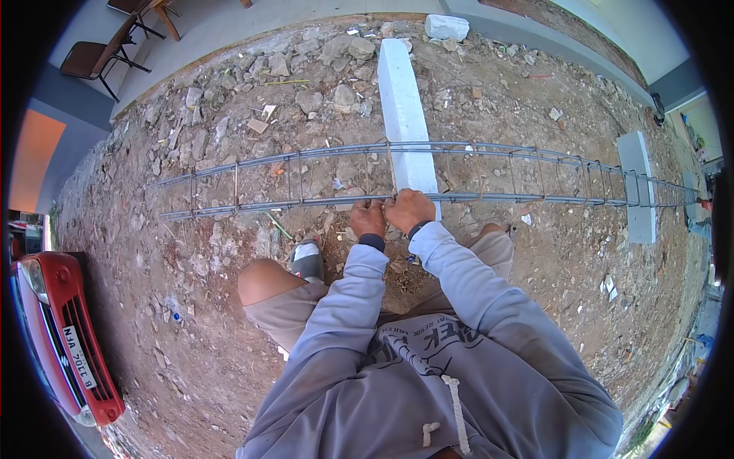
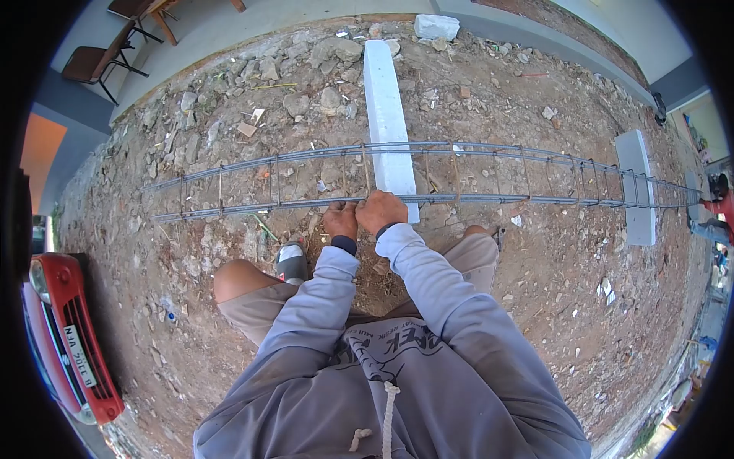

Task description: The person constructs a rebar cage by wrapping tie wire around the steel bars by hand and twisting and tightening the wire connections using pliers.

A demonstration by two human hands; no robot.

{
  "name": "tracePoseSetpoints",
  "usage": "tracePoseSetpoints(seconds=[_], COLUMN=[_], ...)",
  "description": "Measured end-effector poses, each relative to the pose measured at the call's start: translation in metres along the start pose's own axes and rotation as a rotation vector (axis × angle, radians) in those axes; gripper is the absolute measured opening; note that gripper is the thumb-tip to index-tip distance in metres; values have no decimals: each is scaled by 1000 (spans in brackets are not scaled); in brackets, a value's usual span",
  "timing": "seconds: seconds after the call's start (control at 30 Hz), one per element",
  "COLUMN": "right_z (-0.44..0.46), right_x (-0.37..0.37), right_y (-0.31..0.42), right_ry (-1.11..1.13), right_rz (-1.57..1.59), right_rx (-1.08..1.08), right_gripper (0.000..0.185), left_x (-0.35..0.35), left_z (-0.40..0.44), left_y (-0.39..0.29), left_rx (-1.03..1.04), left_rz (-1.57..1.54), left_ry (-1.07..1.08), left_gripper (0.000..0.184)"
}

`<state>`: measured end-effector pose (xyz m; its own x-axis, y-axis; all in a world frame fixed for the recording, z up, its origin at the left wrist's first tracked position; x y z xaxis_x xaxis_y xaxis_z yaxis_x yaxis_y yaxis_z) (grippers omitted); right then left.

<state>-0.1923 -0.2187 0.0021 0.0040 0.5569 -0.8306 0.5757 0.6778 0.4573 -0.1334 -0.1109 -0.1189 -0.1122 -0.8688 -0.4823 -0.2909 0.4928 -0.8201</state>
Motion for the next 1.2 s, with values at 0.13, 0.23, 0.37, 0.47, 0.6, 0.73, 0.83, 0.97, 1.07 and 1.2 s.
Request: tracePoseSetpoints(seconds=[0.13,0.23,0.37,0.47,0.6,0.73,0.83,0.97,1.07,1.2], right_z=[1,0,-2,-2,-3,-5,-5,-8,-9,-7], right_x=[1,3,1,6,13,14,19,16,14,19], right_y=[0,0,0,-4,-8,-7,-9,-8,-7,-9], right_ry=[-4,-29,-36,-72,-135,-173,-203,-219,-227,-240], right_rz=[17,16,59,95,114,143,152,176,170,192], right_rx=[14,42,65,57,20,28,11,36,30,30], right_gripper=[44,43,43,43,41,38,36,34,33,33], left_x=[-8,-6,2,-10,-52,-67,-43,-12,24,28], left_z=[-5,7,10,5,-4,-6,7,17,59,60], left_y=[-18,-11,3,-10,-71,-115,-107,-105,-71,-77], left_rx=[-102,-89,34,40,143,280,361,223,587,680], left_rz=[-131,-12,-7,111,559,755,1027,1156,1275,1258], left_ry=[126,281,280,373,303,96,189,447,671,978], left_gripper=[30,32,34,33,30,33,39,40,27,21])
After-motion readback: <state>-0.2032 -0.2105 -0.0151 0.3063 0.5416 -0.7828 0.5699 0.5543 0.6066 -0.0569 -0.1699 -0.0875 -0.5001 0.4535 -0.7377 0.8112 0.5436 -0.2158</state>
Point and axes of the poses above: each hand's wrist, its own z-axis towards the middle knuckle, its own x-axis out of the palm, y = z × x, the point moved 4 cm from there along z, towards the middle knuckle, and after that the axes turned 11 degrees about -x, right-handed, at the moved point
